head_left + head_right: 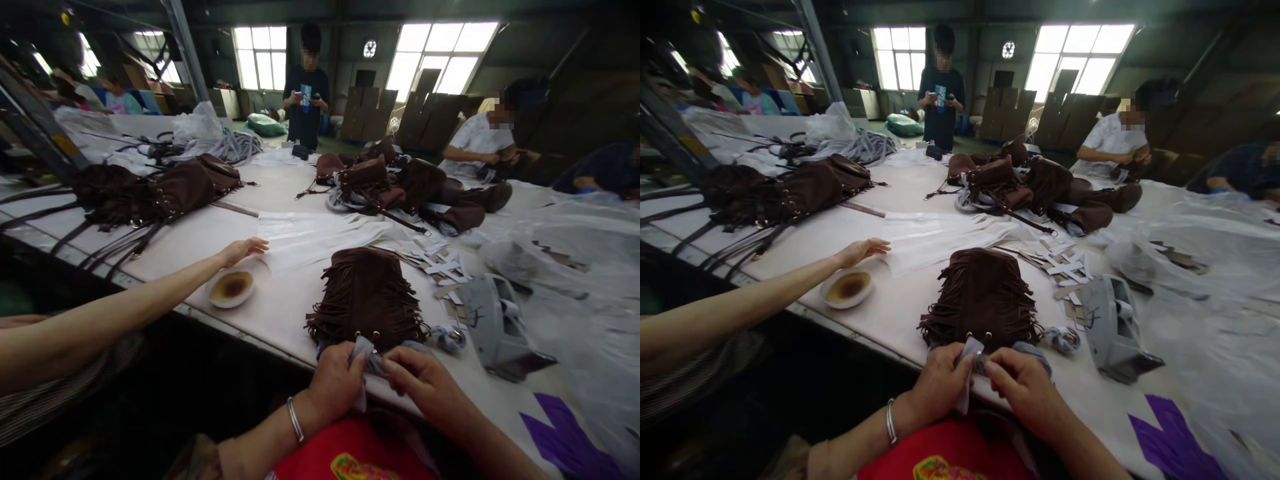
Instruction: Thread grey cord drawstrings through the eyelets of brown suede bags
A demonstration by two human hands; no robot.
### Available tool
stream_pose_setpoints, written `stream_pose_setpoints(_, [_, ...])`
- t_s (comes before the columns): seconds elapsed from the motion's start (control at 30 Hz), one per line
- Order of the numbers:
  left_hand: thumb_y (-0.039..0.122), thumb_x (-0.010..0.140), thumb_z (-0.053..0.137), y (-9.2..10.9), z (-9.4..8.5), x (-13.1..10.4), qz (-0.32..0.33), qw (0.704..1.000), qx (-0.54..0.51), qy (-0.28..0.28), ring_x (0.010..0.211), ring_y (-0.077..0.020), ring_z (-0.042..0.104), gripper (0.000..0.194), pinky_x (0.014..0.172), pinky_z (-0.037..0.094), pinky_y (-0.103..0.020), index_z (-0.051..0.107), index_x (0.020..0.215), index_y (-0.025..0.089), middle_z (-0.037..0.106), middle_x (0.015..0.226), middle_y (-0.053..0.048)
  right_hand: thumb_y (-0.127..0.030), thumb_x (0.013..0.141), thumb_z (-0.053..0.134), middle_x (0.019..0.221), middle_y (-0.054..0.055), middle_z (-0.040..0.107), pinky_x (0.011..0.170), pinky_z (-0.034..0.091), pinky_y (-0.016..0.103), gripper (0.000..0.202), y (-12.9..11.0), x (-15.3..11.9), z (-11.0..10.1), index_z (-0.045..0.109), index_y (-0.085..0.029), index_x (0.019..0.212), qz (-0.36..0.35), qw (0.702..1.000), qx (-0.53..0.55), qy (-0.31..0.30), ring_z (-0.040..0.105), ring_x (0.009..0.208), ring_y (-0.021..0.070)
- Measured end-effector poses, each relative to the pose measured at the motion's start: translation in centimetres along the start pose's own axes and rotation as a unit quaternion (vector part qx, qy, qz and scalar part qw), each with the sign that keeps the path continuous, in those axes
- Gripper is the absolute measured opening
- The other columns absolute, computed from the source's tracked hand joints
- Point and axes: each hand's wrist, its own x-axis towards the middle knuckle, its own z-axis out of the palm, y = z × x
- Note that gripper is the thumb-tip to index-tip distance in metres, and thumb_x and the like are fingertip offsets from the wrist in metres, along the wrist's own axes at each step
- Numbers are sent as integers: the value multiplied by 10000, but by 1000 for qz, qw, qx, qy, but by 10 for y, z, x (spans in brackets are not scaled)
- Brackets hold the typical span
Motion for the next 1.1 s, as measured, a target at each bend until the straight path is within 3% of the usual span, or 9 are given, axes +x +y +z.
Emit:
stream_pose_setpoints(0.17, [293,952,416,-1,1,-2,30,999,17,6,709,-173,619,302,647,417,-268,653,814,166,693,787,-64,-472,801,538,546,-18,528,534,342,253,350,3,40,23,592,-180,614,29,999,-34,20,464,549,131])
stream_pose_setpoints(0.37, [215,941,364,-9,9,-5,82,995,62,19,844,-258,637,289,787,472,-359,642,915,141,687,906,-152,-473,758,572,516,-14,534,539,314,257,375,7,47,27,558,-181,524,73,989,-112,57,471,561,139])
stream_pose_setpoints(0.57, [352,945,444,-16,13,-13,40,997,-17,70,825,-292,658,416,793,494,-394,500,1304,149,690,956,-177,-489,744,588,466,-22,506,480,279,245,392,3,50,32,516,-198,491,107,985,-107,79,439,496,126])
stream_pose_setpoints(0.8, [279,982,333,-13,2,-9,104,991,73,30,811,-255,638,275,736,465,-344,585,988,171,672,900,-139,-463,756,574,511,3,607,479,326,248,343,4,41,28,645,-177,582,119,991,-47,37,486,477,130])
stream_pose_setpoints(0.93, [275,949,437,-5,-3,-5,54,998,5,44,825,-228,643,194,755,458,-322,596,977,169,680,880,-104,-412,740,593,627,17,695,532,383,254,289,4,32,27,746,-168,763,130,989,-22,61,570,555,155])
stream_pose_setpoints(1.1, [320,894,541,-2,-2,-2,-37,992,-106,58,801,-199,652,170,711,474,-283,622,909,171,698,841,-74,-386,726,600,663,26,717,618,451,269,243,6,31,34,714,-174,763,123,987,-5,99,643,645,190])
